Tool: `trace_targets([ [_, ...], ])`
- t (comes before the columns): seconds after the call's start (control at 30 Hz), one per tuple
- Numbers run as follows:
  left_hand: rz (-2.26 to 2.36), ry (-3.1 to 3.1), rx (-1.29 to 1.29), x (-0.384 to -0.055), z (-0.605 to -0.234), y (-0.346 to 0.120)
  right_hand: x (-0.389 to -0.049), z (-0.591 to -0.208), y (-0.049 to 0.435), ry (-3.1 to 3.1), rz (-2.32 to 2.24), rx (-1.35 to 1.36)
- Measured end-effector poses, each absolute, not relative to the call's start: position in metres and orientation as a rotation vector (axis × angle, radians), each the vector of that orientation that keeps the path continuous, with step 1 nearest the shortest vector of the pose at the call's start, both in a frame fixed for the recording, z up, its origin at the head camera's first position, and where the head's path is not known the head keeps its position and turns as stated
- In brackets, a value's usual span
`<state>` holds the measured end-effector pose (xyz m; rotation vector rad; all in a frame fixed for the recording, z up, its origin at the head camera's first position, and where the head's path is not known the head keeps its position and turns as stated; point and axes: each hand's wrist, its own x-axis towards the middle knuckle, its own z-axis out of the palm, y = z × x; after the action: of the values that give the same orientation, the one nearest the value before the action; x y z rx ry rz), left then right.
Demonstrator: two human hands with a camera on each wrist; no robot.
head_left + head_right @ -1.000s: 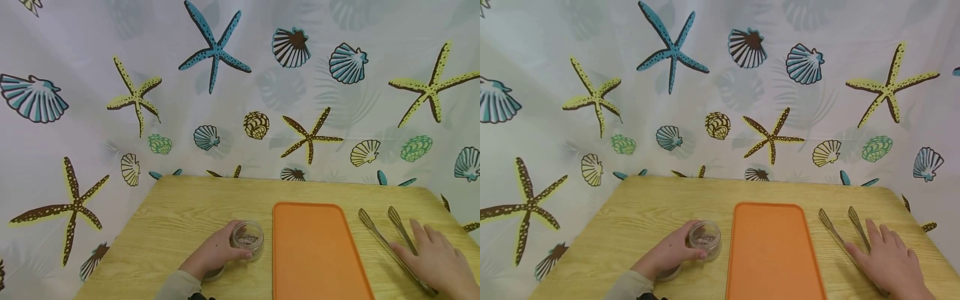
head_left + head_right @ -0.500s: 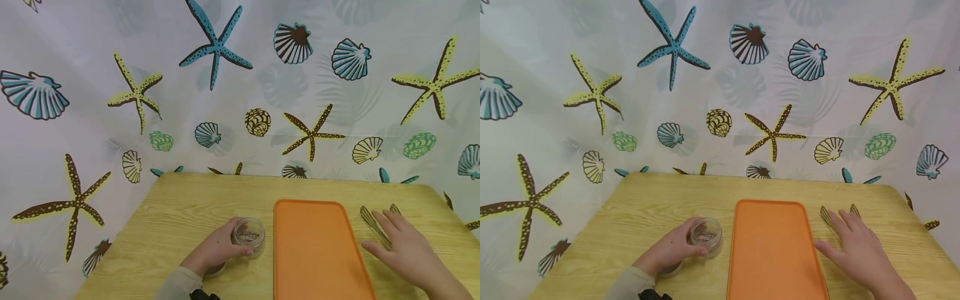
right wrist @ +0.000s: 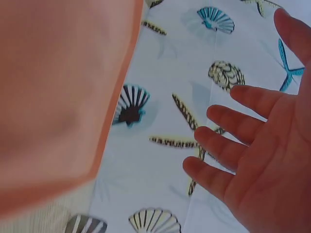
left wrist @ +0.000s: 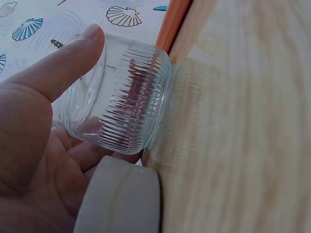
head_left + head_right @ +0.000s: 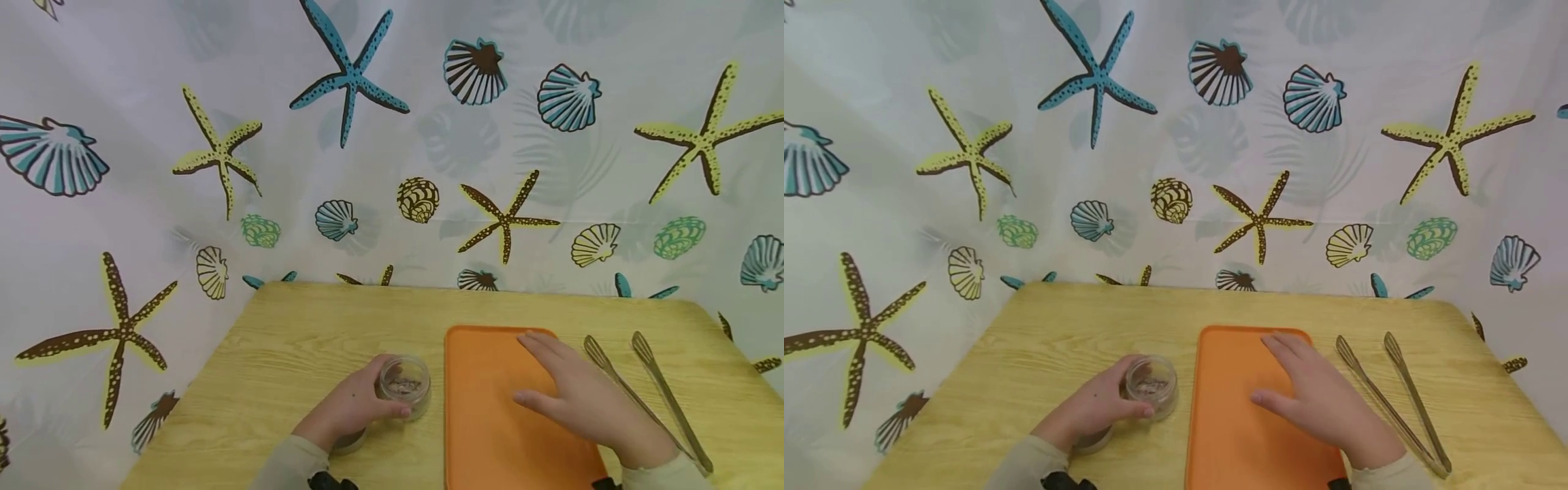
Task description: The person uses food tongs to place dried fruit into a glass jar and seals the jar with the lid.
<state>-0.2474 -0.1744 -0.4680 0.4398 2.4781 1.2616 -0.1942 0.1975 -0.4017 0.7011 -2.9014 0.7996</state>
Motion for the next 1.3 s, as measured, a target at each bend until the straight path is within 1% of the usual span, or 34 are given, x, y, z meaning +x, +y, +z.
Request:
trace_targets([
  [0.27,1.251,2.488,0.443,-0.25,-0.47,-0.175,-0.214,-0.408,0.149,-2.889,0.79,0.864],
  [0.4,1.26,2.491,0.445,-0.251,-0.469,-0.173,-0.221,-0.409,0.134,-2.92,0.745,0.919],
  [0.8,1.281,2.488,0.477,-0.248,-0.467,-0.173,-0.248,-0.42,0.09,-3.142,0.831,1.087],
  [1.03,1.275,2.494,0.475,-0.249,-0.468,-0.175,-0.26,-0.43,0.072,-3.156,0.961,1.073],
  [1.3,1.211,2.523,0.462,-0.25,-0.466,-0.174,-0.265,-0.442,0.065,-3.135,0.888,1.06],
])
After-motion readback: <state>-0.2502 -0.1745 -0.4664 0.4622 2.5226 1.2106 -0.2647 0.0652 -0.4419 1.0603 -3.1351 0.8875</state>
